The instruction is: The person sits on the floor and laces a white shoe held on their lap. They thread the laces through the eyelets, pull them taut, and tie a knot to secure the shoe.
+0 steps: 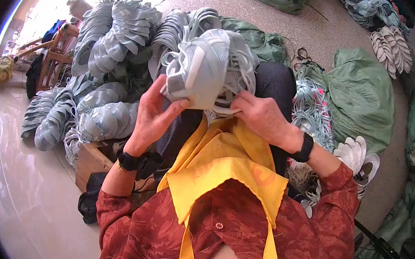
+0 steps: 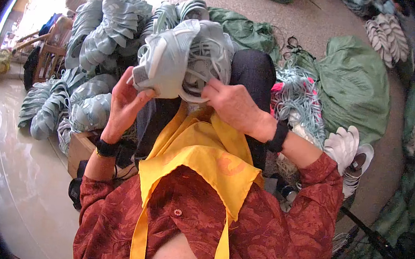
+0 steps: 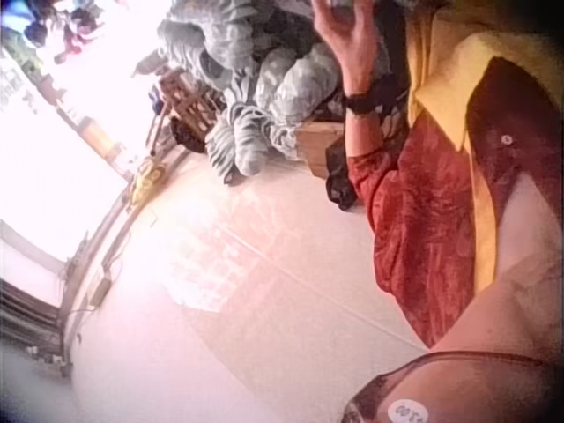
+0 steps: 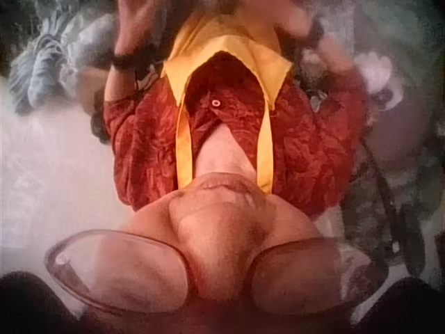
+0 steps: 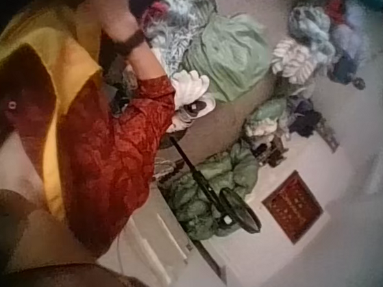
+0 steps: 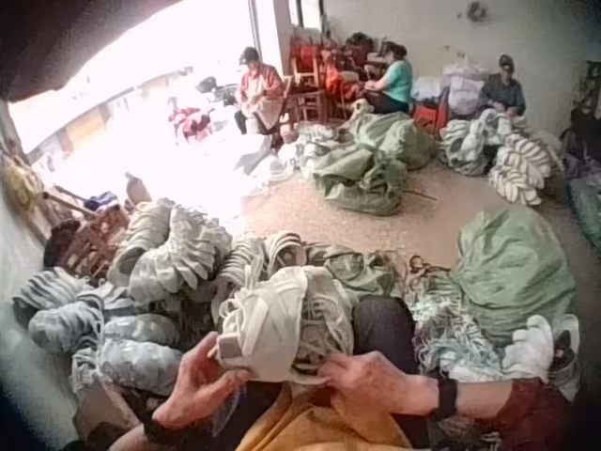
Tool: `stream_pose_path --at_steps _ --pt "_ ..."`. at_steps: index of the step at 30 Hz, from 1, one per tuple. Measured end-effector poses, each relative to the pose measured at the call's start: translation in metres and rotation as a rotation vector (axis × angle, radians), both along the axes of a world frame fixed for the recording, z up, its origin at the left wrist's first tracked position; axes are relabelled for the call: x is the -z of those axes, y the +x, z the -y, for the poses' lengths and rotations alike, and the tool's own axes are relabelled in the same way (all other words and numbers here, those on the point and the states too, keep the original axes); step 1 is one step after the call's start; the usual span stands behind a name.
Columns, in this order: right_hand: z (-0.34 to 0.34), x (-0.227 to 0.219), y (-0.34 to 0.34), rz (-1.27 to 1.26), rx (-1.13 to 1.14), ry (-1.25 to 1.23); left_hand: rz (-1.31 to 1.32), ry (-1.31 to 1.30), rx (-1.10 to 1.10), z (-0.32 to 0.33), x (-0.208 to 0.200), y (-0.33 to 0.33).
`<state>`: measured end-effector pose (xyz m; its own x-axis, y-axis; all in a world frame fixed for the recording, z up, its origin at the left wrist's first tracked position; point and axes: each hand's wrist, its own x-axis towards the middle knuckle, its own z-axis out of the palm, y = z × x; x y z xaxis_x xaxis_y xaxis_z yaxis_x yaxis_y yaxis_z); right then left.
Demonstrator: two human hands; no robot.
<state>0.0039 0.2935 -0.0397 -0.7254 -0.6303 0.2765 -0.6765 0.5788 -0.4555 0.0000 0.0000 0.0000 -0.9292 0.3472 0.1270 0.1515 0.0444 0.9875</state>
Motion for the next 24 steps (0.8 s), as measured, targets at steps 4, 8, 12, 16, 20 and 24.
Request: stream_pose_path --at_steps 4,8,12,16,20,24 --pt "-0.001 -0.019 0.000 0.166 0.123 -0.315 -0.227 -0.460 0.080 -0.012 -0.012 0.003" --pt "-0.008 -0.008 0.003 0.400 0.322 -0.618 -0.448 -0.562 0.113 -0.037 -0.003 0.000" --pt "-0.021 0.005 0.006 0.508 0.472 -0.684 -0.581 -0.705 0.238 -0.055 0.003 0.001" --pt "-0.022 0.013 0.004 0.504 0.491 -0.618 -0.558 -0.747 0.192 -0.058 0.001 0.000" --pt "-0.023 0.004 -0.009 0.721 0.373 -0.702 -0.349 -0.472 -0.088 -0.053 -0.014 -0.013" --pt "-0.002 -0.026 -0.024 0.663 0.058 -1.068 -0.249 -0.138 -0.145 -0.061 -0.033 -0.028"
